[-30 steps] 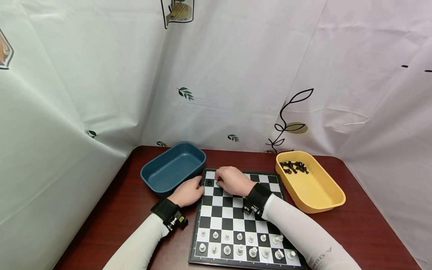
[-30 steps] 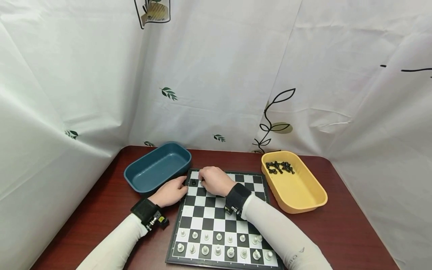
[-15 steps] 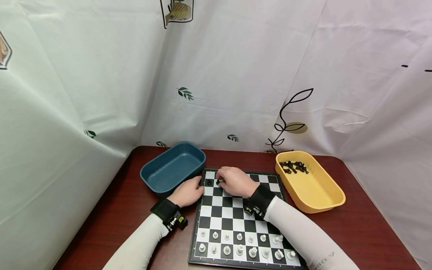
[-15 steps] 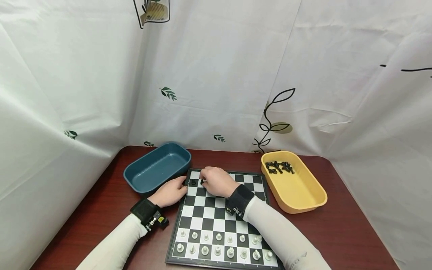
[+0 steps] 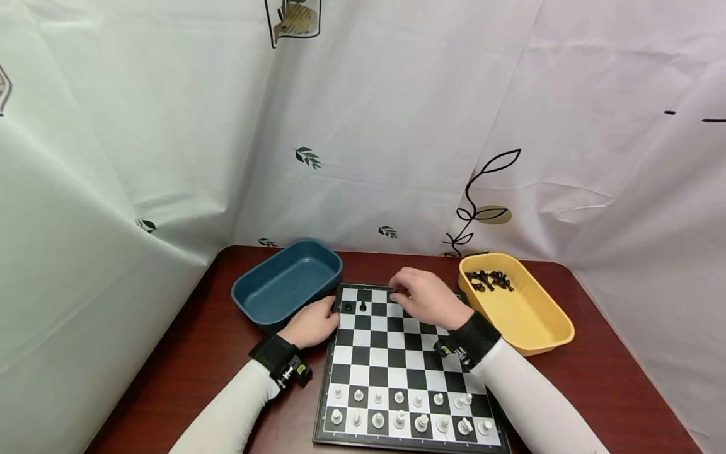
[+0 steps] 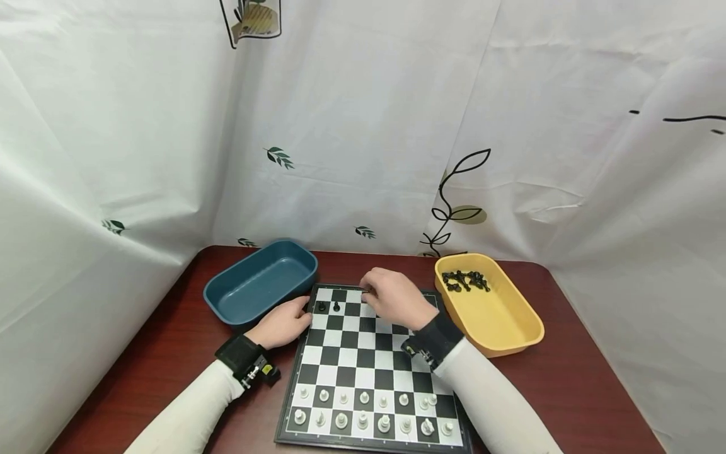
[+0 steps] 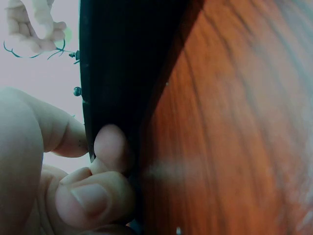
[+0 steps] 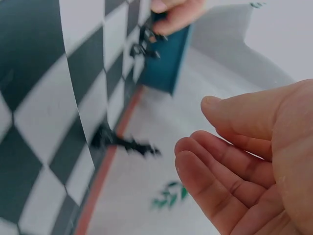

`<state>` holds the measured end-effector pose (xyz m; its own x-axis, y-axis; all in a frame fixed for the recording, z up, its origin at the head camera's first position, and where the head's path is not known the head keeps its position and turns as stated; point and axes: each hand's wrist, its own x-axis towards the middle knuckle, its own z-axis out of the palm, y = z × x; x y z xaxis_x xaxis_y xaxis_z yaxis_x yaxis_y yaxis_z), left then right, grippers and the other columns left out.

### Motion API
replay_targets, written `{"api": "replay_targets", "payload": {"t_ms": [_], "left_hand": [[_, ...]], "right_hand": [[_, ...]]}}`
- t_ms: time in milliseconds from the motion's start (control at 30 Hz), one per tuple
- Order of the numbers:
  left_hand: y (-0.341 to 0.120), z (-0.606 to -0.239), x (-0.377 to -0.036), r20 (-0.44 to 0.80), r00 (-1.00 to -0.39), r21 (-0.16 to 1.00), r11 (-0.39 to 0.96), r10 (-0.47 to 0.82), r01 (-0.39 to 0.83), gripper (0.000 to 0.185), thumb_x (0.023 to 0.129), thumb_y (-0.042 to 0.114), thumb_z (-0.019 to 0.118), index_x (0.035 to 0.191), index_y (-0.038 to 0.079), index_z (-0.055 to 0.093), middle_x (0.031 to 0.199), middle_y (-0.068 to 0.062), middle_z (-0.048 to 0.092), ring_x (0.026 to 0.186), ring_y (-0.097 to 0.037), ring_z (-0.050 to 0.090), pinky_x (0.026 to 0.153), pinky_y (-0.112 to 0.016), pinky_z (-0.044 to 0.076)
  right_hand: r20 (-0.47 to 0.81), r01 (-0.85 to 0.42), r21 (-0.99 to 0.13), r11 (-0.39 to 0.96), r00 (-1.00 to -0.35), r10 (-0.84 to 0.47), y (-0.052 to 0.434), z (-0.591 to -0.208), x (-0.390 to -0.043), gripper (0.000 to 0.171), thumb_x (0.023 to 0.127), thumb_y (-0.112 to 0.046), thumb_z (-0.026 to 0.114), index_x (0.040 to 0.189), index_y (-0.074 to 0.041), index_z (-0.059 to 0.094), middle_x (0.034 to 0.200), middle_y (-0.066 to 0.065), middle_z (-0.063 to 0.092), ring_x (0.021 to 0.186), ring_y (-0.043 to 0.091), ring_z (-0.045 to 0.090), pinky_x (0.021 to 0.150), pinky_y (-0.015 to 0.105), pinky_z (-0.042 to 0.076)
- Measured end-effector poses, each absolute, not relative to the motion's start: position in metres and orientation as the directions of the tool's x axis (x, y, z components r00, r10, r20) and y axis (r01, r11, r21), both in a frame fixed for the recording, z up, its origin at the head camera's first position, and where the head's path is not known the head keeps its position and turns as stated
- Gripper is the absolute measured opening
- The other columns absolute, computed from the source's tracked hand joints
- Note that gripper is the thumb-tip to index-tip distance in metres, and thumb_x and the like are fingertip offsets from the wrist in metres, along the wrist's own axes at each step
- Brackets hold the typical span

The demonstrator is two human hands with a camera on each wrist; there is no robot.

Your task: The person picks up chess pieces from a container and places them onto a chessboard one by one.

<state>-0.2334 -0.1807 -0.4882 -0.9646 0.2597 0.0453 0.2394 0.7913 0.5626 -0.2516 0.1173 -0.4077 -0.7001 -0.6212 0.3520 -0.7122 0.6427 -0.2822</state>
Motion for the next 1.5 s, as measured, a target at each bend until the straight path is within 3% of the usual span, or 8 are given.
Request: {"api": "replay_targets", "payload": {"t_ms": [500,767,1100,1267,1500], "left_hand": [[-0.181,-0.490,-0.234,0.056,-0.963,0.548,0.798,0.265,0.252,0.041,0.105,0.021,0.058,0.141,0.004,0.067,0.107,-0.002,0.073,0.091,-0.016,0.064,0.091,-0.044,0.055],[-0.180,-0.491,-0.233,0.047,-0.963,0.560,0.791,0.264,0.245,0.042,0.105,0.022,0.058,0.142,0.004,0.067,0.112,-0.004,0.074,0.094,-0.016,0.066,0.093,-0.045,0.056],[-0.182,-0.489,-0.234,0.042,-0.963,0.548,0.800,0.265,0.244,0.044,0.106,0.021,0.058,0.145,0.003,0.066,0.107,-0.003,0.073,0.092,-0.017,0.065,0.092,-0.044,0.055],[-0.182,-0.490,-0.233,0.032,-0.965,0.547,0.803,0.262,0.236,0.047,0.106,0.021,0.058,0.148,0.002,0.064,0.112,-0.005,0.074,0.094,-0.016,0.066,0.093,-0.044,0.055],[-0.180,-0.486,-0.233,0.046,-0.962,0.560,0.791,0.268,0.247,0.040,0.105,0.019,0.058,0.141,0.004,0.068,0.105,-0.002,0.074,0.090,-0.015,0.065,0.091,-0.043,0.055]], "right_hand": [[0.425,-0.584,-0.354,0.731,-0.796,-0.431,0.192,-0.380,-0.241,0.017,0.098,-0.008,0.084,0.114,-0.007,0.078,0.105,0.005,0.076,0.089,0.021,0.072,0.079,0.044,0.059],[0.480,-0.548,-0.299,0.781,-0.794,-0.373,0.224,-0.380,-0.242,0.016,0.097,-0.008,0.084,0.112,-0.006,0.079,0.104,0.006,0.076,0.086,0.025,0.072,0.076,0.047,0.057],[0.533,-0.503,-0.302,0.810,-0.793,-0.294,0.260,-0.376,-0.250,0.017,0.096,-0.006,0.084,0.112,-0.004,0.080,0.107,0.012,0.078,0.085,0.029,0.074,0.075,0.051,0.058],[0.531,-0.482,-0.290,0.827,-0.800,-0.280,0.272,-0.381,-0.254,0.016,0.096,-0.004,0.083,0.112,-0.003,0.079,0.107,0.014,0.078,0.086,0.032,0.075,0.075,0.055,0.059],[0.493,-0.452,-0.301,0.840,-0.827,-0.269,0.283,-0.385,-0.260,0.020,0.097,-0.006,0.082,0.115,0.001,0.078,0.110,0.019,0.077,0.089,0.037,0.076,0.076,0.059,0.060]]}}
